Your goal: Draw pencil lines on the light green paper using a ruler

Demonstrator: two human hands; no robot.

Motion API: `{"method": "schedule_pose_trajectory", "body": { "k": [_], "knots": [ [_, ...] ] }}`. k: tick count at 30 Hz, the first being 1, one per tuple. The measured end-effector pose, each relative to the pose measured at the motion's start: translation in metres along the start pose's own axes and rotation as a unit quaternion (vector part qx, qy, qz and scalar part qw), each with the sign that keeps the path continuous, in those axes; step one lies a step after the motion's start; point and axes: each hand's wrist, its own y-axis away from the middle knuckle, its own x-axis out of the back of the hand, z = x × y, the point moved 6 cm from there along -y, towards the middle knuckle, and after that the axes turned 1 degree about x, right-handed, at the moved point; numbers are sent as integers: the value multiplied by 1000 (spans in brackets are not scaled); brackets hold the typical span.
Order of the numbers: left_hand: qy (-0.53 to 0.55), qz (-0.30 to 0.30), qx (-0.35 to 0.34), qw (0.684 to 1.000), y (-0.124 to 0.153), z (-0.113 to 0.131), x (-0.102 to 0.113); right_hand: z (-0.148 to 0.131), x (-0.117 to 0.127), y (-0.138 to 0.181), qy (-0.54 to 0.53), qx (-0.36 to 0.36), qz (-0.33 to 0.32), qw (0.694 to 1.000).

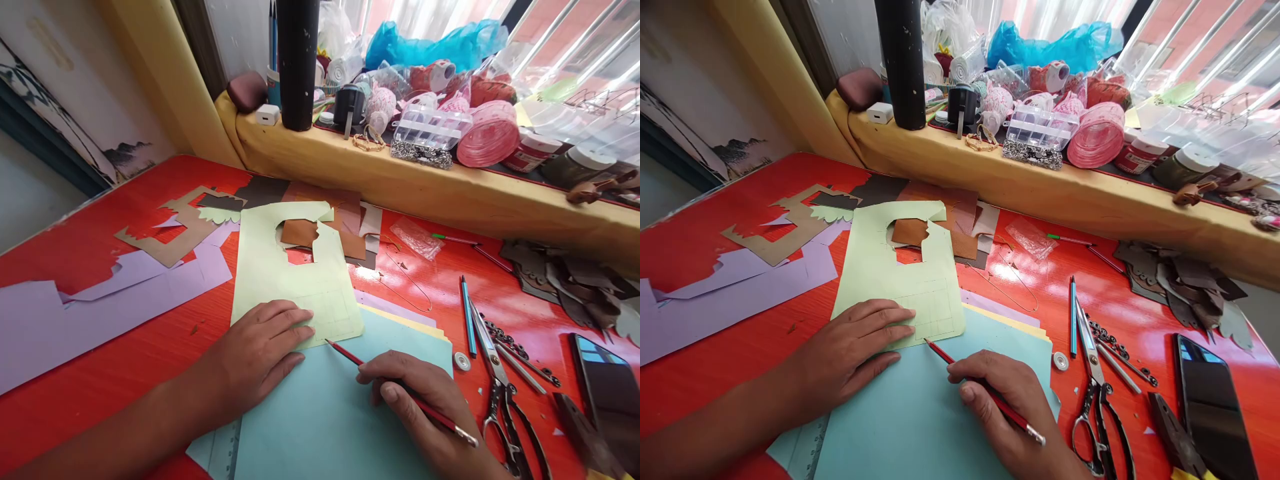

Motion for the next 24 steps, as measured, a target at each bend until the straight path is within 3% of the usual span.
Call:
{"method": "schedule_pose_trajectory", "body": {
  "k": [9,24],
  "knots": [
    [10,-4,17,1000,1,-1,-1,5,6,6,-37,-27,97,994],
    [20,-1,12,1000,2,-2,-2,6,16,5,-27,-58,163,985]
  ]
}}
